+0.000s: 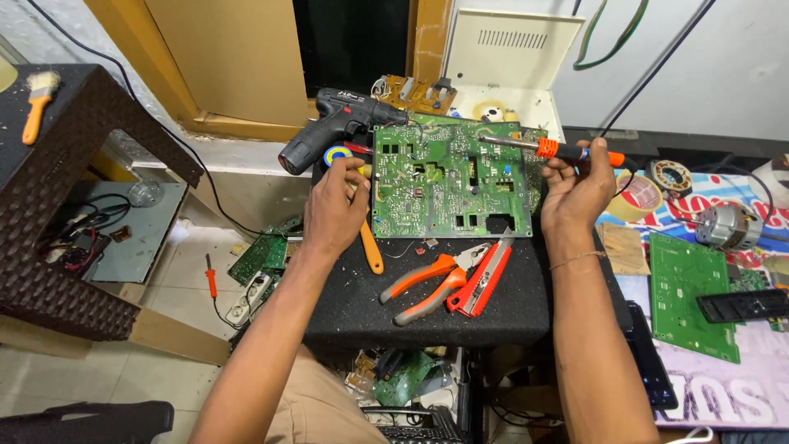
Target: Using a soldering iron and pliers to remove electronic components from a printed circuit board.
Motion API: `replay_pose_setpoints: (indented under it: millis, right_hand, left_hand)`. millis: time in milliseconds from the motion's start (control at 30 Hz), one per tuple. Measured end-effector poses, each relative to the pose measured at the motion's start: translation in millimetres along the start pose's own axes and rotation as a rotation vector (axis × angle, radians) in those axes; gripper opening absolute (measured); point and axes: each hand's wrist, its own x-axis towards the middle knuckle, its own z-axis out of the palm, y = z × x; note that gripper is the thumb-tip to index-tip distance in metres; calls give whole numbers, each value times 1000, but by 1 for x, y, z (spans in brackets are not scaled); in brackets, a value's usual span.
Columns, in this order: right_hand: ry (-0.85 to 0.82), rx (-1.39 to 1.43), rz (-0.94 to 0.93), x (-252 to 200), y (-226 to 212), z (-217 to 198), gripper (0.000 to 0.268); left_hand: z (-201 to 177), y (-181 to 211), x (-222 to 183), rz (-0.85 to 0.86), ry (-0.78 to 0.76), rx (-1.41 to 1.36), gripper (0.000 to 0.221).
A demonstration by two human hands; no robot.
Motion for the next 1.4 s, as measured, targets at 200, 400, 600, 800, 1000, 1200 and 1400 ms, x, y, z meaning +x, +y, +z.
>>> replay_pose_setpoints:
  millis: [200,400,600,800,1000,1200,1400]
  right_hand:
    - [-9,17,-3,3,1,-2,30]
    - [-5,12,-5,-2,-2,1,30]
    - [-2,1,-5,-2,-1,3,29]
    - [2,9,-6,-1,1,1,30]
    - [3,5,-8,-3,-1,6,29]
    - [4,-12,1,-4,0,2,29]
    - [1,13,-5,0,1,0,30]
  left_hand:
    - [2,-4,1,18,9,0,28]
    - [4,-9,1,36,1,27,29]
    - [2,-5,1,27,-4,27,28]
    - [-1,1,0,23,-10,31,27]
    - [-1,2,1,19,-10,43,26]
    - [-1,2,-1,-1,-22,44,25]
    - [0,2,0,4,-19,53,25]
